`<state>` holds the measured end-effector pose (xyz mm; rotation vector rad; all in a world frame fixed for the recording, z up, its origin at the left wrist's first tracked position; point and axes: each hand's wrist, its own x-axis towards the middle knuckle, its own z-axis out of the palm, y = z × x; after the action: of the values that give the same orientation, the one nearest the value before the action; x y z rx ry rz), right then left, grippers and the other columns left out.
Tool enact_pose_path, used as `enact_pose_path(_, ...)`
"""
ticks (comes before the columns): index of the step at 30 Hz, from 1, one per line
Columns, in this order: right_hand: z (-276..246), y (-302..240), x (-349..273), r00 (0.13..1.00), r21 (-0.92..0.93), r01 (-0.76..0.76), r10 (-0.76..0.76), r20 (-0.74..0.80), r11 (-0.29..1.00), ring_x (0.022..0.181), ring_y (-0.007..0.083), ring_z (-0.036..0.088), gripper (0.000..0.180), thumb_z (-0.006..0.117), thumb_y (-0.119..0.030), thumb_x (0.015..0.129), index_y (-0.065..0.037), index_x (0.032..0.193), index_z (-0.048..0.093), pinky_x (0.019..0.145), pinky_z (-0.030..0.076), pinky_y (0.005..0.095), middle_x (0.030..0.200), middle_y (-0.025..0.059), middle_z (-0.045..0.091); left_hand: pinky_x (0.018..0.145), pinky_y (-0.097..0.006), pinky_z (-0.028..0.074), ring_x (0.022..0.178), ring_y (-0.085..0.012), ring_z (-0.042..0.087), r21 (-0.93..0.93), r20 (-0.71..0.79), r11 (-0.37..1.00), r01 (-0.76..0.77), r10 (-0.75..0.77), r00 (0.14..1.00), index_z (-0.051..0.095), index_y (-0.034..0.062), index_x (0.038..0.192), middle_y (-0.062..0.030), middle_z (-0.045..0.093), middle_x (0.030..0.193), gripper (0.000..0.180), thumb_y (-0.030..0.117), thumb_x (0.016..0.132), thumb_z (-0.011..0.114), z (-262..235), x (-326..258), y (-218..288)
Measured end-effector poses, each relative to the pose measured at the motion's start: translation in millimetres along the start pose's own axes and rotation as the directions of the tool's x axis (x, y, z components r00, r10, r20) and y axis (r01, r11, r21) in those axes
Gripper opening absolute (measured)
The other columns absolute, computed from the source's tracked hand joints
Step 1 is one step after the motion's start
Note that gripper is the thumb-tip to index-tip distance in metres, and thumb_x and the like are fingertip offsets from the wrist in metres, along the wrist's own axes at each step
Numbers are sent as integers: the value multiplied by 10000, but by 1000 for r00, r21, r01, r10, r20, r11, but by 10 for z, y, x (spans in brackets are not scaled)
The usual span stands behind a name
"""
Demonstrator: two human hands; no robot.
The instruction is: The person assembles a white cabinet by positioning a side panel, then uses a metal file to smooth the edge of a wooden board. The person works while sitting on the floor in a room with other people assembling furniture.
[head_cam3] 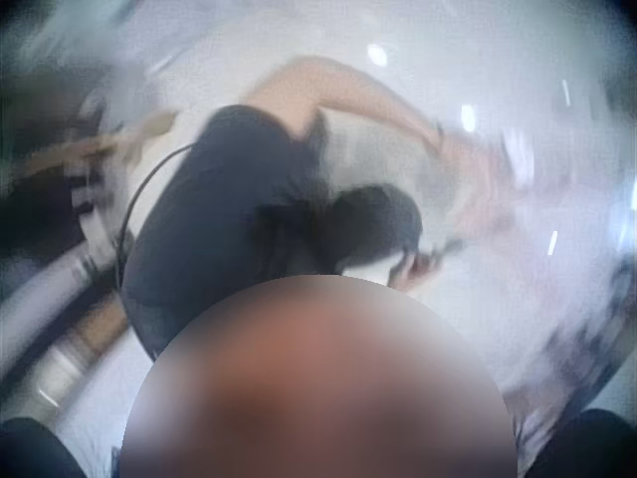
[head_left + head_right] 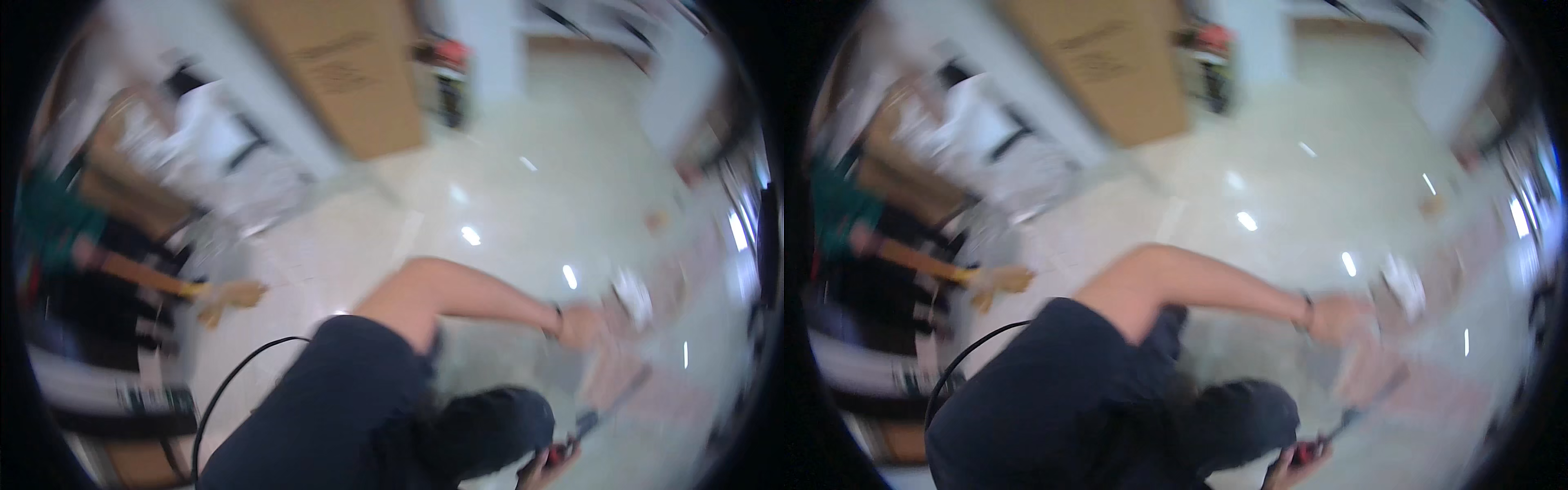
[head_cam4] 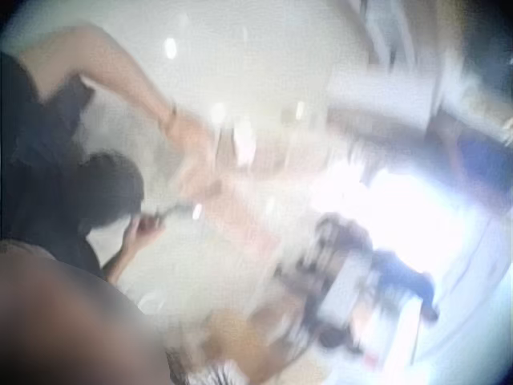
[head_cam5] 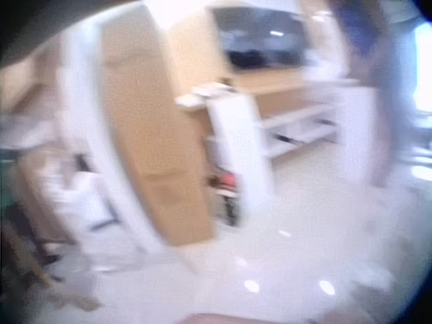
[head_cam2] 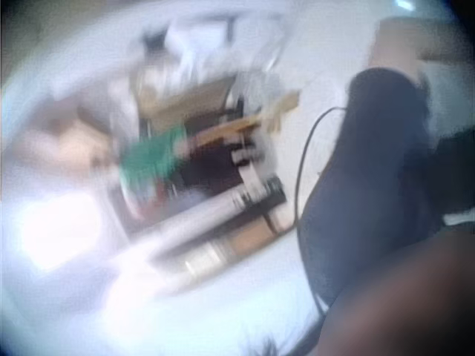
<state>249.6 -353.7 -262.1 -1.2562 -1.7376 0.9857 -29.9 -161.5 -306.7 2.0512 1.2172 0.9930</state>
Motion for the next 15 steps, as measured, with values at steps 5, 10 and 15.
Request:
enact_pose_path(5,-210,-488,-34,909,-265,-412,375,-182,872,597,54,444,167,520,-95,1002,1,1138,535,522,361,246,696,0,486,938,-374,492,1052,-300,638,-291,-212,943,160,-227,951,588,25,1192,-155,647,1138,338,308,1027,506,-88,481,19)
enact_pose_path(10,100,-631,-141,762,-27,-593,550,-342,805,574,63,467,250,467,-187,1055,-8,1217,530,516,376,248,680,-14,489,886,-351,477,991,-257,624,-534,-311,844,49,-250,917,628,-18,1071,-137,639,1031,280,239,983,559,300,362,84)
enact_pose_path(15,258,-448,-257,758,-25,-617,585,-290,787,532,109,447,309,411,-266,1075,1,1169,536,501,366,307,613,21,467,882,-339,462,966,-240,606,-503,-391,863,53,-282,876,598,-26,1085,-148,624,1023,240,179,970,550,574,60,444)
